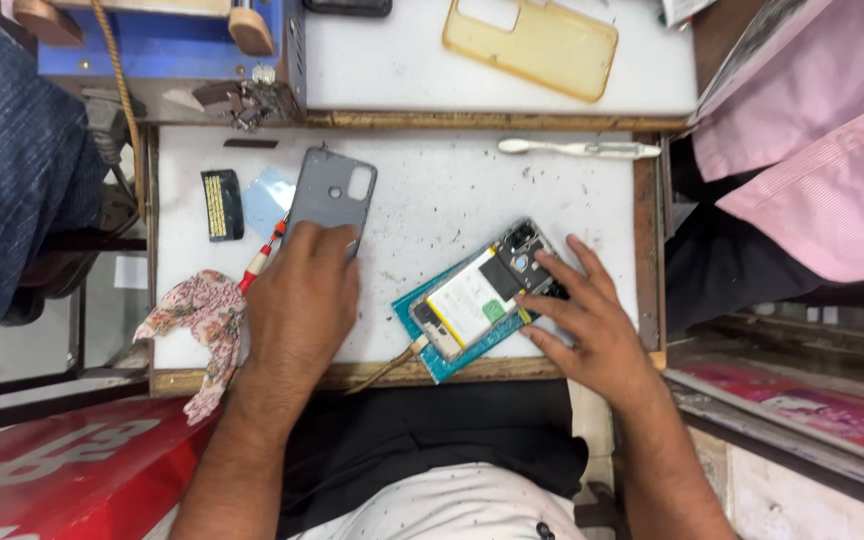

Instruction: The person disassembles a smartphone, removes the back cover and battery, then reassembles it with a new battery and back cover. The person handles the phone, battery, and back cover throughout the process.

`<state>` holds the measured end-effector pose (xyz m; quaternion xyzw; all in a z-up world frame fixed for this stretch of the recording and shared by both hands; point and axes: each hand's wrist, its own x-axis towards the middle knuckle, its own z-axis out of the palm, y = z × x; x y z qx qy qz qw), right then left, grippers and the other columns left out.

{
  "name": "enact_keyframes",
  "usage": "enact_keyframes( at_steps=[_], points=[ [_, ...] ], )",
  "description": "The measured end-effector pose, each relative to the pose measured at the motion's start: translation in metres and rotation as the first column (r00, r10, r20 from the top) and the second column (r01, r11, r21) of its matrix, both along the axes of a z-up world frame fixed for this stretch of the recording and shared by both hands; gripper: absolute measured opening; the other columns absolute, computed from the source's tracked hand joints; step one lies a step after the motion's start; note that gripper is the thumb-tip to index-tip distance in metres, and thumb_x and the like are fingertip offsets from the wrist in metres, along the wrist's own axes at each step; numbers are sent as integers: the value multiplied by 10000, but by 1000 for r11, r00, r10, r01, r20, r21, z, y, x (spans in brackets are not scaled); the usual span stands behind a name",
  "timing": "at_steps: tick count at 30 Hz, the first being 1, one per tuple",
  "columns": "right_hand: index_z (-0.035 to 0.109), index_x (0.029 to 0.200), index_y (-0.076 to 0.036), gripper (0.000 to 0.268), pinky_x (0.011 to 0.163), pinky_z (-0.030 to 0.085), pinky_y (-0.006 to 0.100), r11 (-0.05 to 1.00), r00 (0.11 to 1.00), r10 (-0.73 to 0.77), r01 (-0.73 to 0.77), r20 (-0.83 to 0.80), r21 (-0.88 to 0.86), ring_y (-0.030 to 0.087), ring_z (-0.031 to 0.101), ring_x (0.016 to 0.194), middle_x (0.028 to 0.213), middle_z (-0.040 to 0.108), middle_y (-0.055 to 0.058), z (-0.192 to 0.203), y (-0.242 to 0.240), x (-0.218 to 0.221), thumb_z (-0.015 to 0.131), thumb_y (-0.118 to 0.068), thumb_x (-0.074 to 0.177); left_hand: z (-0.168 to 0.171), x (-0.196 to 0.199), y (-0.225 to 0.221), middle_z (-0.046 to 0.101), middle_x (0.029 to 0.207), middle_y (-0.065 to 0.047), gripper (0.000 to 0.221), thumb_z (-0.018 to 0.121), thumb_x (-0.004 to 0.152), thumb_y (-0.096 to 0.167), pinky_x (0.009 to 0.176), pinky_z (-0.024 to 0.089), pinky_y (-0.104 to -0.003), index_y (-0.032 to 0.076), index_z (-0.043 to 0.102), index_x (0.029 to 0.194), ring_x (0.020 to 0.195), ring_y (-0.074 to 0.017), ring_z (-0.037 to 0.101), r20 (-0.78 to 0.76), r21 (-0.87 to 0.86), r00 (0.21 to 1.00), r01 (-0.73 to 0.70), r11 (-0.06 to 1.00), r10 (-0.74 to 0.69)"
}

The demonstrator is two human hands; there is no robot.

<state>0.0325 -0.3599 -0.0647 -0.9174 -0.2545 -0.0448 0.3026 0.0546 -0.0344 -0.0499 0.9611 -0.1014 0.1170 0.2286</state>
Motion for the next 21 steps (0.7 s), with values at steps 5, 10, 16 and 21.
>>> enact_keyframes(
  at_steps=[5,10,16,21],
  points=[
    [780,1107,-162,384,1195,395,497,999,999,-38,38,-5,29,419,361,1515,1484,574,116,2,0,-2,879,-199,738,-5,9,-33,664,897,-48,132,702,841,70,678,568,-399,125,782,930,846,-256,684,-106,-30,962,251,968,-252],
    [779,1099,-142,370,1202,377,521,999,999,-31,31,9,37,424,358,1514,1486,574,130,4,-2,-5,879,-177,744,-10,8,-40,653,865,-29,93,705,713,75,638,571,-363,110,713,798,821,-239,671,-76,154,954,300,942,-291],
    [799,1084,-154,322,1208,385,508,999,999,-41,41,13,21,422,352,1518,1482,584,122,4,0,-6,864,-155,769,-11,6,-48,619,833,-37,81,711,731,110,558,556,-341,108,658,792,772,-214,659,-12,260,968,246,934,-251],
    [791,1042,-133,319,1139,409,496,992,990,-123,122,72,27,432,415,1412,1391,622,138,2,8,-19,871,-142,733,-8,10,-18,615,856,-59,71,685,912,145,574,554,-362,88,651,886,778,-224,654,-6,271,1000,23,962,-22]
  ],
)
